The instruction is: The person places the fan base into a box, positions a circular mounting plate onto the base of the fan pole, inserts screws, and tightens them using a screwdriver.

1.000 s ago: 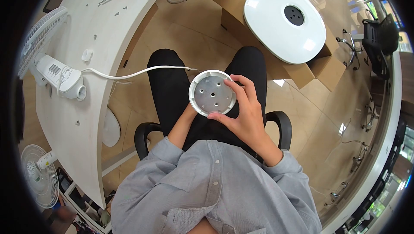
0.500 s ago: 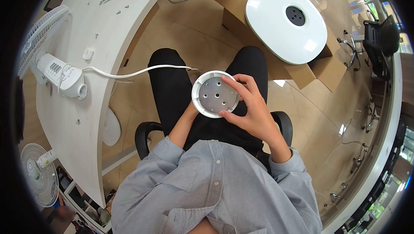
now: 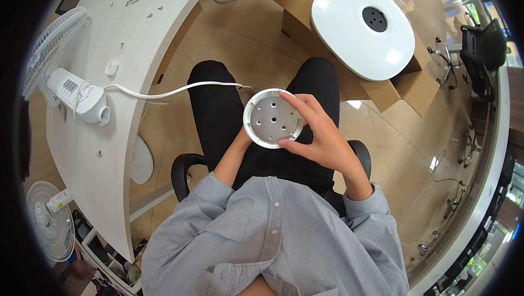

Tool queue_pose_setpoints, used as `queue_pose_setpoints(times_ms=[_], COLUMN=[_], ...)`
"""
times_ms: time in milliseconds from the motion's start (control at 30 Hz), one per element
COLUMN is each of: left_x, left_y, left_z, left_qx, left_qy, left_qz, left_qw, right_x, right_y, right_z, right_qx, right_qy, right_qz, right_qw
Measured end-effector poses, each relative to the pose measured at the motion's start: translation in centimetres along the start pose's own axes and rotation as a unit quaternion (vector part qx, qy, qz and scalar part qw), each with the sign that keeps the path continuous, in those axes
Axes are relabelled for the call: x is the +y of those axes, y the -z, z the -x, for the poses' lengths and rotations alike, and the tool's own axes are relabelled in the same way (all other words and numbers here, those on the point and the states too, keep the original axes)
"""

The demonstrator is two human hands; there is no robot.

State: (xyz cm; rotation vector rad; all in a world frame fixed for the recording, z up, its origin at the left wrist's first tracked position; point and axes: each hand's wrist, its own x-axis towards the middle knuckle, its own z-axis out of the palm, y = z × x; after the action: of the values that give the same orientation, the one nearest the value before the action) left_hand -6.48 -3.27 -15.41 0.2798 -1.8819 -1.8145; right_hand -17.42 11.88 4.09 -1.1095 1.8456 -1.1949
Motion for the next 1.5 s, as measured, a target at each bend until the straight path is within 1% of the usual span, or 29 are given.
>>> queue_pose_setpoints(times_ms=[33, 133, 167, 233, 300, 433, 467, 533, 567, 600, 633, 667, 700, 733, 767, 800, 833, 933, 967, 1067, 1100, 1167, 1267, 1300, 1333, 1367, 1400, 1467, 1500], left_x=[-0.1, -1.0, -2.4, -2.9, -2.7, -1.3, -0.9, 0.4, 1.2, 2.9, 4.6, 3.4, 3.7, 5.3, 7.8, 9.3, 9.6, 12.2, 12.4, 8.9, 9.3, 7.6, 5.5, 5.2, 5.3, 5.5, 5.6, 4.8, 4.5], left_y=[0.1, 0.4, 0.3, 0.2, 0.3, 0.4, 0.5, 1.1, 1.6, 2.7, 3.7, 5.0, 6.6, 7.6, 8.2, 8.8, 9.2, 8.5, 7.7, 6.6, 6.6, 6.6, 6.5, 6.7, 7.0, 7.4, 7.7, 7.8, 7.7], left_z=[0.0, 0.2, 0.6, 1.1, 1.5, 1.6, 1.6, 1.9, 2.0, 1.8, 1.8, 2.9, 3.3, 3.6, 3.9, 4.4, 5.0, 5.5, 5.5, 6.0, 5.9, 6.1, 6.7, 6.7, 6.7, 6.8, 6.9, 6.9, 7.1], left_qx=[0.0, 0.002, 0.011, 0.026, 0.037, 0.045, 0.047, 0.024, 0.012, -0.014, -0.039, -0.065, -0.077, -0.038, 0.0, 0.036, 0.059, 0.05, 0.058, 0.074, 0.111, 0.144, 0.186, 0.199, 0.196, 0.193, 0.19, 0.199, 0.202], left_qy=[0.007, 0.056, 0.059, 0.132, 0.151, 0.09, 0.076, 0.094, 0.101, 0.094, 0.086, 0.107, 0.017, 0.112, 0.204, 0.292, 0.26, 0.236, 0.244, 0.163, 0.225, 0.228, 0.215, 0.208, 0.222, 0.237, 0.252, 0.243, 0.241], left_qz=[0.008, 0.07, 0.064, 0.129, 0.145, 0.075, 0.054, 0.052, 0.046, 0.017, -0.013, -0.046, -0.154, -0.074, 0.012, 0.102, 0.148, 0.238, 0.281, 0.089, 0.164, 0.186, 0.206, 0.21, 0.221, 0.232, 0.242, 0.227, 0.221], left_qw=[1.0, 0.996, 0.996, 0.982, 0.977, 0.992, 0.995, 0.994, 0.994, 0.995, 0.995, 0.991, 0.985, 0.99, 0.979, 0.95, 0.952, 0.941, 0.927, 0.98, 0.954, 0.945, 0.936, 0.934, 0.929, 0.923, 0.918, 0.922, 0.923], right_x=[0.2, 1.4, 1.7, 2.0, 1.8, 2.3, 2.6, 2.8, 2.6, 2.6, 2.8, 2.8, 2.9, 3.1, 3.6, 3.6, 3.1, 3.7, 4.1, 5.2, 5.9, 7.2, 5.7, 4.6, 2.9, 1.0, -1.7, -5.1, -7.7], right_y=[-0.1, -0.3, -0.4, -0.6, -1.5, -2.8, -3.0, -3.1, -3.2, -3.0, -3.5, -3.5, -3.5, -3.6, -3.7, -3.6, -3.6, -5.0, -5.5, -6.6, -7.0, -7.6, -7.2, -6.8, -6.1, -5.5, -4.9, -3.9, -3.7], right_z=[0.0, 0.6, 0.5, 0.3, -0.1, -0.8, -0.9, -1.0, -1.1, -1.3, -1.7, -1.7, -1.9, -2.1, -2.4, -2.8, -3.3, -5.1, -5.7, -7.6, -8.2, -9.4, -11.1, -11.9, -12.8, -13.7, -14.7, -17.5, -18.7], right_qx=[0.008, 0.034, 0.027, 0.011, 0.022, 0.033, 0.039, 0.043, 0.038, 0.02, 0.011, 0.0, -0.012, -0.032, -0.051, -0.069, -0.099, -0.168, -0.18, -0.201, -0.207, -0.216, -0.285, -0.254, -0.219, -0.182, -0.118, -0.039, 0.008], right_qy=[0.008, -0.045, -0.086, -0.166, -0.179, -0.182, -0.178, -0.159, -0.155, -0.153, -0.121, -0.129, -0.124, -0.117, -0.112, -0.109, -0.107, -0.081, -0.075, -0.08, -0.069, -0.045, -0.117, -0.035, 0.047, 0.128, 0.172, 0.237, 0.292], right_qz=[-0.027, -0.122, -0.168, -0.259, -0.296, -0.353, -0.338, -0.308, -0.323, -0.288, -0.285, -0.289, -0.3, -0.298, -0.294, -0.29, -0.273, -0.249, -0.238, -0.179, -0.16, -0.125, -0.073, 0.023, 0.117, 0.208, 0.171, 0.084, 0.129], right_qw=[1.0, 0.991, 0.982, 0.951, 0.938, 0.917, 0.923, 0.937, 0.933, 0.945, 0.951, 0.949, 0.946, 0.947, 0.948, 0.948, 0.951, 0.95, 0.952, 0.96, 0.963, 0.967, 0.949, 0.966, 0.967, 0.952, 0.963, 0.967, 0.948])
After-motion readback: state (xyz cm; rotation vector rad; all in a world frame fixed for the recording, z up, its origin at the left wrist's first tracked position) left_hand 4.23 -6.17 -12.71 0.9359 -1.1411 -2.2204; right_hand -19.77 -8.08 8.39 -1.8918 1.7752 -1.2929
